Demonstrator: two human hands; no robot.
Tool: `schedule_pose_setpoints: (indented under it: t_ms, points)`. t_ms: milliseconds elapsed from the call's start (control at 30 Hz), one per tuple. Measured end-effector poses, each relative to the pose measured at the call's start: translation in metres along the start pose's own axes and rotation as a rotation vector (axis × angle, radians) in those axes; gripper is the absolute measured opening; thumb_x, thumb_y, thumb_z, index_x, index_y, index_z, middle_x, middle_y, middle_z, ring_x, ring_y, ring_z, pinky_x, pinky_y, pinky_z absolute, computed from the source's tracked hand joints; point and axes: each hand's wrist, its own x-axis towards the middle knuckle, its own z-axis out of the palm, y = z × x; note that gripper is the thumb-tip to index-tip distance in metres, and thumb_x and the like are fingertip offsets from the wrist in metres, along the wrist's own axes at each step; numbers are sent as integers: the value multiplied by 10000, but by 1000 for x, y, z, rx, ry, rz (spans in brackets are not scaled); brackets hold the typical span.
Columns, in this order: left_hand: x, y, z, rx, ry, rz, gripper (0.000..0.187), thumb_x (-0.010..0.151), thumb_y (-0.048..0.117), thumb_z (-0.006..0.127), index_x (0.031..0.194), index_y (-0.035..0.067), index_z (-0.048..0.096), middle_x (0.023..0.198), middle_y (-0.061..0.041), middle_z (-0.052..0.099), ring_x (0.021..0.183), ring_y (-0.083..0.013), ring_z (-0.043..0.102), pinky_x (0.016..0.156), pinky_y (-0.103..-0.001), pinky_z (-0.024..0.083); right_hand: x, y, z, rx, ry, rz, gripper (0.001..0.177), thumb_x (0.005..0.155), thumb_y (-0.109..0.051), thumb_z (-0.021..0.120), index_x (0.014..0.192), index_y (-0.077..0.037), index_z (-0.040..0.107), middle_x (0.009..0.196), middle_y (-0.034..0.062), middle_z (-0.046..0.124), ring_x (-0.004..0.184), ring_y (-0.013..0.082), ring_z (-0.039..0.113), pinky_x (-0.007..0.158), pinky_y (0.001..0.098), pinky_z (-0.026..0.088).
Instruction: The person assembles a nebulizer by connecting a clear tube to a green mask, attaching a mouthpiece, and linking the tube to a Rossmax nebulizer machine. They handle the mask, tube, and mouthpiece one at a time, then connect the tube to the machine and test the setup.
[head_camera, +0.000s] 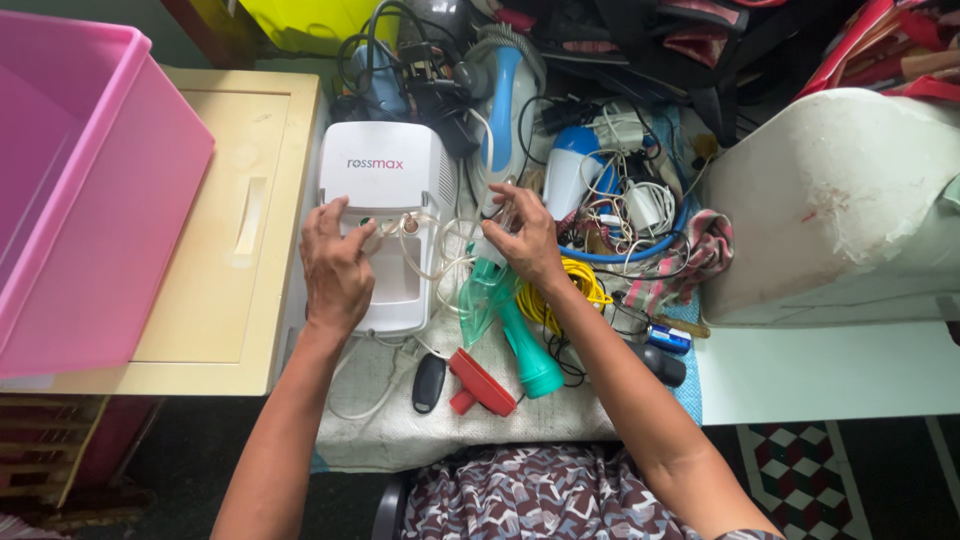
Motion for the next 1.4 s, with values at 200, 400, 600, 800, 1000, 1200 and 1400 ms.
schedule_pose_setpoints:
  t_ms: [200, 400, 600, 800, 1000, 1200, 1400]
  points:
    - [-7, 0, 0, 79, 50, 86, 435, 848, -59, 571, 1213, 87, 758, 1560, -197, 468, 1443, -397, 379, 1221, -511, 312, 0, -2, -2, -4, 10, 12, 550, 804, -211, 760, 1331, -99, 650, 1122, 69, 669, 845, 147, 640, 761, 298, 539]
    - [-13, -11, 1, 96, 32, -2, 478, 882, -60, 552, 1287, 123, 728, 1575, -185, 444, 1471, -401, 335, 1223, -521, 295, 0, 1, -1, 5, 0, 13, 549, 810, -218, 755, 1335, -98, 646, 1128, 66, 662, 865, 145, 647, 782, 297, 541]
    - [-11, -16, -1, 251, -25, 90, 513, 844, -32, 554, 1311, 118, 703, 1585, -141, 448, 1489, -376, 319, 1210, -561, 276, 1, -3, -1, -23, 5, 13, 555, 798, -223, 758, 1330, -99, 655, 1125, 72, 677, 829, 155, 620, 761, 303, 536]
    - [-12, -14, 2, 190, -40, 82, 625, 839, -82, 519, 1398, 142, 685, 1599, -177, 420, 1495, -381, 293, 1194, -545, 258, 0, 1, -2, 1, 1, -1, 550, 809, -230, 752, 1332, -98, 643, 1149, 68, 671, 873, 133, 659, 774, 296, 543]
    - [-10, -8, 4, 275, -19, 209, 528, 863, -72, 516, 1340, 78, 684, 1613, -182, 434, 1524, -367, 312, 1224, -484, 268, 0, 1, 1, -22, 16, 2, 555, 799, -229, 760, 1327, -99, 653, 1130, 75, 678, 839, 153, 635, 767, 304, 543]
    - [-18, 16, -6, 139, 151, 95, 439, 934, -28, 513, 1333, 52, 677, 1471, -198, 593, 1371, -393, 516, 1161, -471, 422, 0, -3, -3, 9, 18, -10, 550, 805, -221, 764, 1331, -100, 659, 1149, 79, 671, 894, 152, 662, 790, 301, 550]
    - [-7, 55, -10, -535, 71, -260, 338, 1033, 190, 574, 1320, 22, 637, 1112, -172, 702, 949, -292, 710, 847, -413, 570, -3, -27, -10, -61, -30, -17, 504, 809, -205, 762, 1295, -114, 666, 1142, 82, 645, 882, 165, 677, 787, 309, 562]
